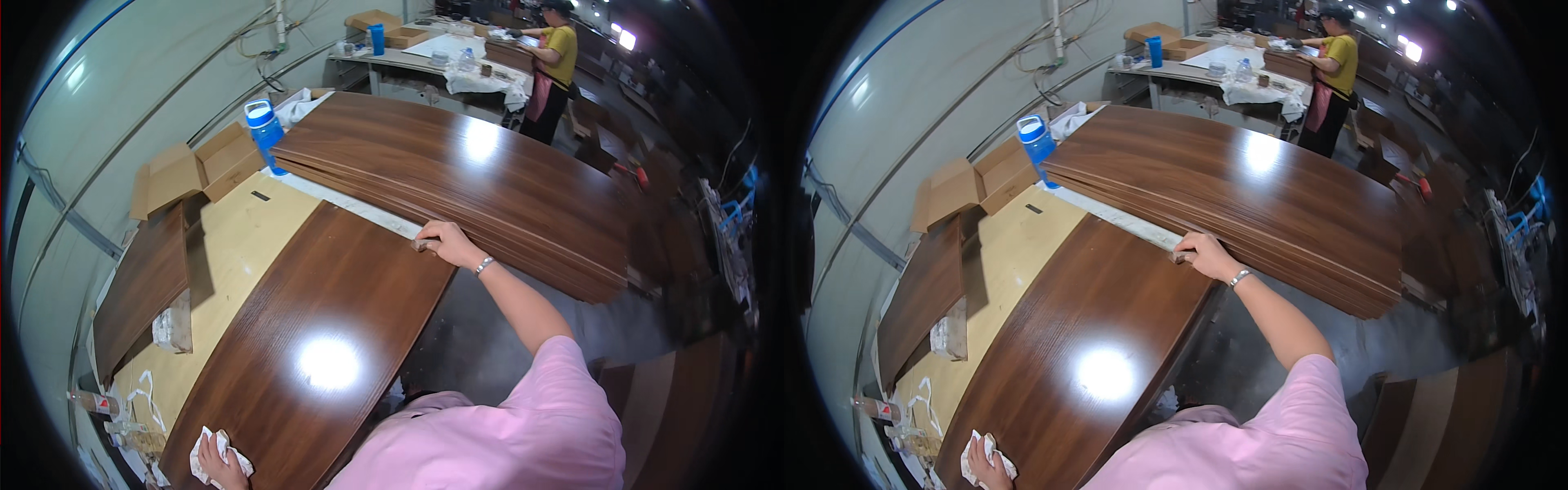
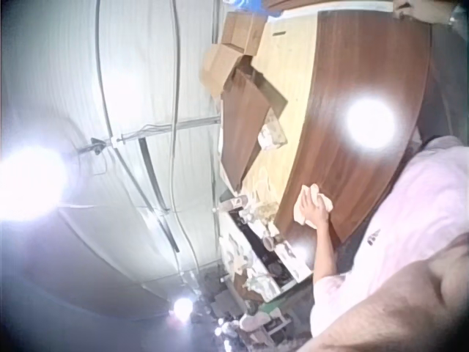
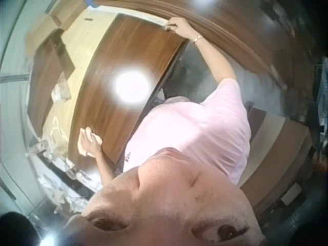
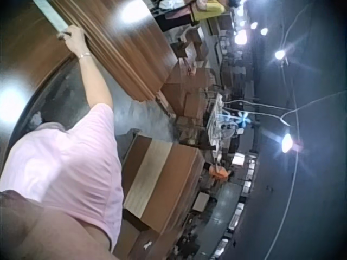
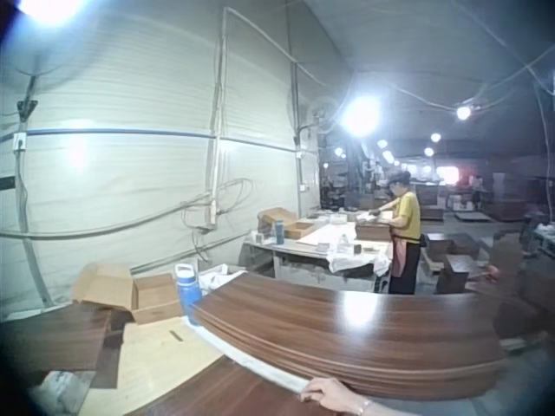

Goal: The person cleans a wood-grain furniture panel with a cloth, sands the edges using a sanding block, and applies a substance to the corner with a small applicator.

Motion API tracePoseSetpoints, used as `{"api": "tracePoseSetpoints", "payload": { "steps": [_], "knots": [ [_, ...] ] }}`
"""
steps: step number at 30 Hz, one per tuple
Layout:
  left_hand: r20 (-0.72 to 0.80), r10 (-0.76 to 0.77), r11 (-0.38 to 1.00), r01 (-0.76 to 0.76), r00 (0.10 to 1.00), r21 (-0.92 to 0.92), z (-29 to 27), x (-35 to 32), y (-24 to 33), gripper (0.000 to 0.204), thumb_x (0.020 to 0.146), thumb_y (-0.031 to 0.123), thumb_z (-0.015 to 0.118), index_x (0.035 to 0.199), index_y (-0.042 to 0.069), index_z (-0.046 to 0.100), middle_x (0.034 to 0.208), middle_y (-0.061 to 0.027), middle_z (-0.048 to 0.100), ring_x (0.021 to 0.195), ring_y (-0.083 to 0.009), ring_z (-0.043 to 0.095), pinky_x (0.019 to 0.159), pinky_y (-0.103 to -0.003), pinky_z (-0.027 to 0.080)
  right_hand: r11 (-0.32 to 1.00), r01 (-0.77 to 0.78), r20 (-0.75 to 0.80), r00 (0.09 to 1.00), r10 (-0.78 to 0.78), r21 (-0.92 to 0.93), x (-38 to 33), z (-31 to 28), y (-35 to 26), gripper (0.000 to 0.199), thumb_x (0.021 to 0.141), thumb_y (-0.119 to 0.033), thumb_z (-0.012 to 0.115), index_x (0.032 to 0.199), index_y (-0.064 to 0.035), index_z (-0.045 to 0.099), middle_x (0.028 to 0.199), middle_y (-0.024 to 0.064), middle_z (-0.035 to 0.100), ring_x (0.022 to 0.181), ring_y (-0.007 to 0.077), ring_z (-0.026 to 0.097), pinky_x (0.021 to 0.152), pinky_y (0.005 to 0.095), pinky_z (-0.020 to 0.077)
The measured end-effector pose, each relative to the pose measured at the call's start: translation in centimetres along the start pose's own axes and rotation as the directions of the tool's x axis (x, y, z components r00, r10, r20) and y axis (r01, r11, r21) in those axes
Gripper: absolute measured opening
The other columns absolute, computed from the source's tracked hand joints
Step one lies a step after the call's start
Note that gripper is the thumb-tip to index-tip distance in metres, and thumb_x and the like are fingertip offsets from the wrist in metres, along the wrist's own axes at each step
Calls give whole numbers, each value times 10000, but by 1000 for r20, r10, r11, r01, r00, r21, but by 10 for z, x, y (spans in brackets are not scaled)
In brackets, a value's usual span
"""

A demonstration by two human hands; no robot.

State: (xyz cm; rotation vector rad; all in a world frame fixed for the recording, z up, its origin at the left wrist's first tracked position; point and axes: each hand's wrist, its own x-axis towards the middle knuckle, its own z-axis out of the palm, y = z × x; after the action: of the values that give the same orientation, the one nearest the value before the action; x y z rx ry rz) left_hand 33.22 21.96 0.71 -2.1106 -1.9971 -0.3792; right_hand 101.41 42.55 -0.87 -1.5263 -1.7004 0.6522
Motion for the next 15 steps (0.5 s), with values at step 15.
{"api": "tracePoseSetpoints", "payload": {
  "steps": [15],
  "knots": [
    [42,-40,996,43,998,-77,13,-5,-23,473,879,178,546,1323,20,585,1421,-188,528,1300,-376,472,1106,-486,332,976,68,-445,882,-155,-204,-166,14,-64,229,724,2,727,952,-15,712,912,115,655,868,308,618,762,402,525]
  ]
}}
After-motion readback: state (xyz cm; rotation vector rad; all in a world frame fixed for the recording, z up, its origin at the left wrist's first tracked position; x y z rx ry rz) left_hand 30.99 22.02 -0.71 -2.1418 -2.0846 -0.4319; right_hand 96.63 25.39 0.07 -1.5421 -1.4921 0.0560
